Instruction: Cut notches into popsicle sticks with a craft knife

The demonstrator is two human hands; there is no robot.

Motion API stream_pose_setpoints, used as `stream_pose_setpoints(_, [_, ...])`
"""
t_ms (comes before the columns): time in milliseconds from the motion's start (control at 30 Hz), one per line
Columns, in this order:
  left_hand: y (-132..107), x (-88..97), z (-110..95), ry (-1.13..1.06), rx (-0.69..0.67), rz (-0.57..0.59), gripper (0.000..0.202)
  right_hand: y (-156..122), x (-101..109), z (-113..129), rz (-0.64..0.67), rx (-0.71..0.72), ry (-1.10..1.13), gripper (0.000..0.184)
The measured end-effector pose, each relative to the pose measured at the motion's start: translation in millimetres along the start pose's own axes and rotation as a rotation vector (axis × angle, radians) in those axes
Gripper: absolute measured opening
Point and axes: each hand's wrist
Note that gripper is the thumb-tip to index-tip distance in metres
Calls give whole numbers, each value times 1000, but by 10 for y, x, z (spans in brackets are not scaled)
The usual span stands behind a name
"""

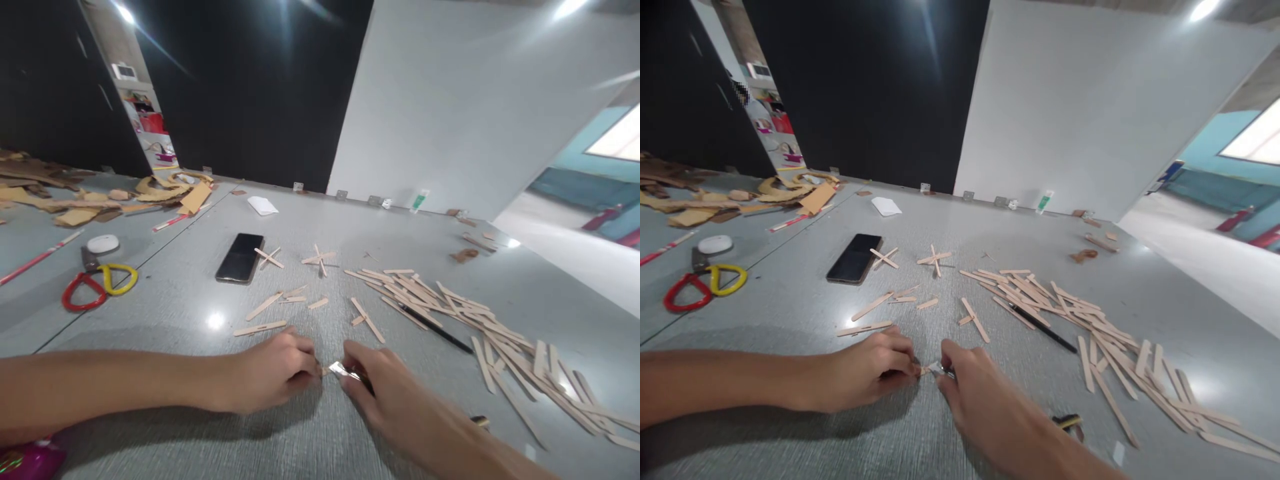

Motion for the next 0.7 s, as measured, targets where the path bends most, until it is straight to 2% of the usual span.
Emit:
stream_pose_setpoints(133, [19,-14,-4,-10,-8,-15,23,92,-31,5,-23,-113,32,19])
stream_pose_setpoints(233, [19,-12,2,-17,-10,-2,22,60,-62,25,-48,-83,4,19])
stream_pose_setpoints(333, [1,0,6,-14,-1,16,20,-36,-65,65,-70,35,-77,18])
stream_pose_setpoints(500, [-28,-11,16,3,25,24,19,-130,4,121,-130,362,-311,45])
stream_pose_setpoints(600, [-27,-19,17,14,35,27,22,-126,15,120,-193,547,-431,38])
stream_pose_setpoints(700, [-26,-17,18,16,34,30,19,-126,-15,87,-214,640,-460,27])
Point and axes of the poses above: each hand's wrist, its own y-axis towards the middle knuckle, its own x-axis out of the back of the hand, z = x × y, and after that the axes turned 10 degrees about -z, right-handed
